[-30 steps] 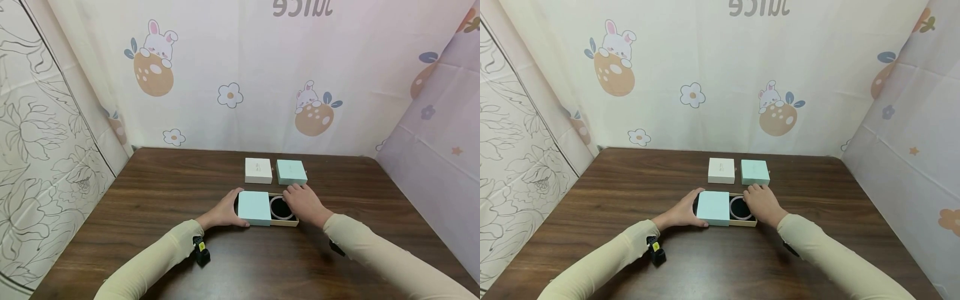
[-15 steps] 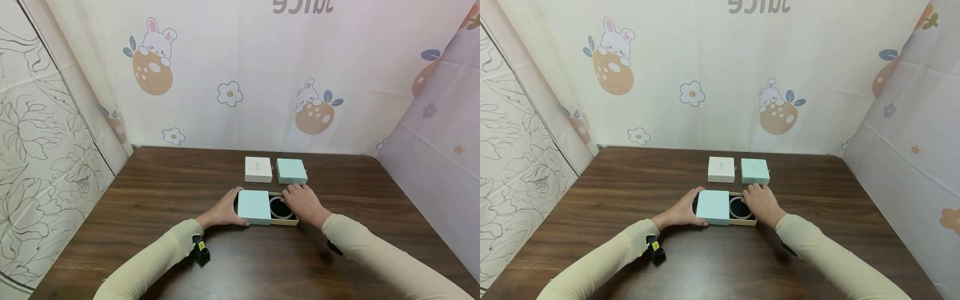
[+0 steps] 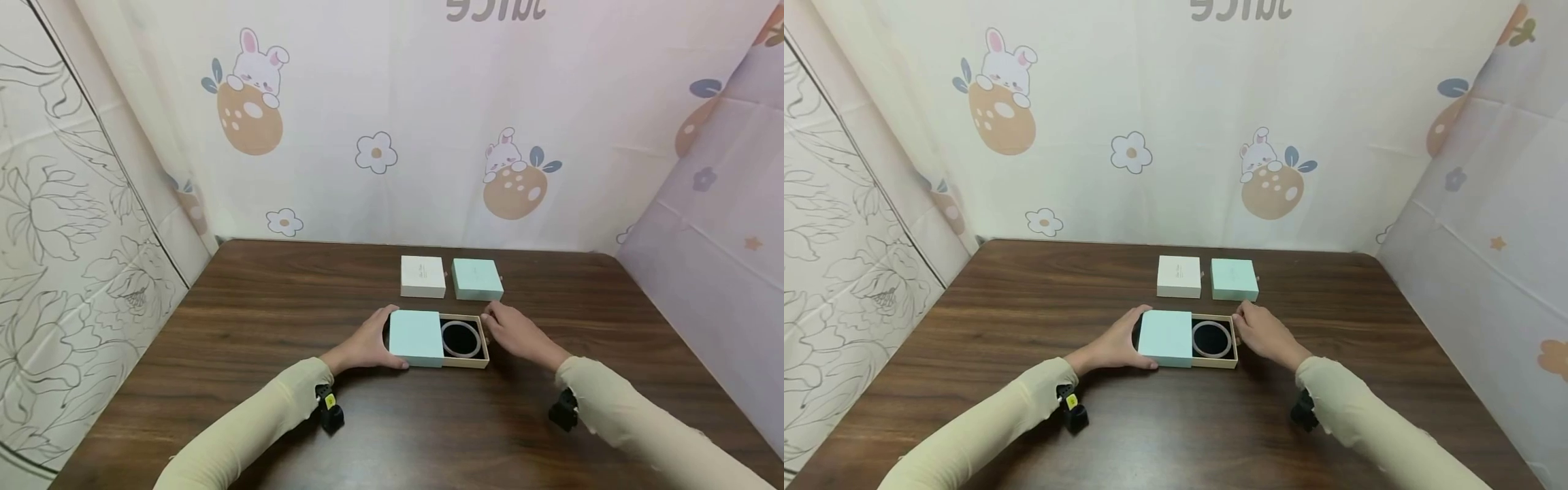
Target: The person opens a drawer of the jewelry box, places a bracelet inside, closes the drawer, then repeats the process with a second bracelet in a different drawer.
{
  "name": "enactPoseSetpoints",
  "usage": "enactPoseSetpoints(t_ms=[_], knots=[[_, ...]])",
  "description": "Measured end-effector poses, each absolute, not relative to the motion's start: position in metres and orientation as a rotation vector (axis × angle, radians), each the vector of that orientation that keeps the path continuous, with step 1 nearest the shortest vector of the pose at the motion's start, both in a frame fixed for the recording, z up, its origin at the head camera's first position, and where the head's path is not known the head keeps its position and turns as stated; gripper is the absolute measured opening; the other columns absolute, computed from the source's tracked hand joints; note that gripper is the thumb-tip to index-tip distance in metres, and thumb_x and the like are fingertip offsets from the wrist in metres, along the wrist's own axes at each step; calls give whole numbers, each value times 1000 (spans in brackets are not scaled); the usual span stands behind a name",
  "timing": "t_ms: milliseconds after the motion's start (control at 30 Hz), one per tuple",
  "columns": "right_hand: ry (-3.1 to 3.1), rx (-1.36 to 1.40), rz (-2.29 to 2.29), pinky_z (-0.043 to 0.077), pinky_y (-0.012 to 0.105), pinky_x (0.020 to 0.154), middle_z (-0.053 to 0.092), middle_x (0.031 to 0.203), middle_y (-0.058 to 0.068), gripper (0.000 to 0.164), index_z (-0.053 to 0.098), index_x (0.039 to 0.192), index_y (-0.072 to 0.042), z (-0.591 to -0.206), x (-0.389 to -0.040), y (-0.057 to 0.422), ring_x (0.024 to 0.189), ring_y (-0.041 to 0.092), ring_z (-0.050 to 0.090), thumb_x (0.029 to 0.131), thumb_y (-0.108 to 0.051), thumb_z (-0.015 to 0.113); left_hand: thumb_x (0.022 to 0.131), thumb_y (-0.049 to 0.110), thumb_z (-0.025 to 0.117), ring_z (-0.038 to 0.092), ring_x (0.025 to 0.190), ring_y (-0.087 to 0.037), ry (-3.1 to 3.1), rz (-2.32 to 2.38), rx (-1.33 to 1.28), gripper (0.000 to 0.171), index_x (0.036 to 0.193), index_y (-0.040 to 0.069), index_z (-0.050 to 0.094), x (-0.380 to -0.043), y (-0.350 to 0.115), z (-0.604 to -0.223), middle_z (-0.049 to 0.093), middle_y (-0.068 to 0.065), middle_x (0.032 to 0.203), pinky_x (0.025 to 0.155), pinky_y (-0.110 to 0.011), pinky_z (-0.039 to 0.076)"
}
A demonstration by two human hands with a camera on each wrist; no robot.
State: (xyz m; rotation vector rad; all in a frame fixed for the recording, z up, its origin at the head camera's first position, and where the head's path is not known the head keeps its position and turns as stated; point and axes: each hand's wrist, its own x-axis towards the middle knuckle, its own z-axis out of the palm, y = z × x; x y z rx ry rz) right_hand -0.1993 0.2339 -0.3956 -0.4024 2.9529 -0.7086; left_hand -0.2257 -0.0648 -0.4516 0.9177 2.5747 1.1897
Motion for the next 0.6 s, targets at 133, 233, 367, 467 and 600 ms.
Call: enactPoseSetpoints(t_ms=[133,233,367,467,600], knots=[[2737,-216,-995,40,32,54,52,79,12,26,46,107,3,-393,-193,236,64,20,47,95,-17,36,56,45,78,43,102,-15,2580,1172,911,102,135,8,26,-226,-65,-451,39,-4,122,85,-34,38],[2539,-68,-1217,46,35,58,52,84,15,28,43,110,9,-394,-190,235,68,22,51,93,-12,35,56,45,78,43,102,-15,2583,1161,909,102,136,8,25,-226,-65,-452,39,-4,122,85,-34,38],[2389,27,-1364,48,36,63,51,85,14,31,42,112,14,-397,-187,231,70,21,52,90,-6,35,56,44,78,44,100,-14,2576,1166,910,102,136,9,25,-227,-64,-454,40,-3,121,84,-33,38],[2367,65,-1403,48,36,64,53,85,12,31,43,112,14,-398,-186,230,70,20,52,89,-6,36,56,45,78,44,100,-15,2576,1168,910,102,136,9,25,-227,-65,-454,40,-4,121,84,-33,38],[2301,137,-1499,49,34,66,54,86,14,32,42,113,15,-400,-187,230,70,18,54,87,-4,37,56,46,78,44,101,-15,2581,1168,907,103,136,8,25,-226,-65,-453,40,-4,122,85,-34,38]])
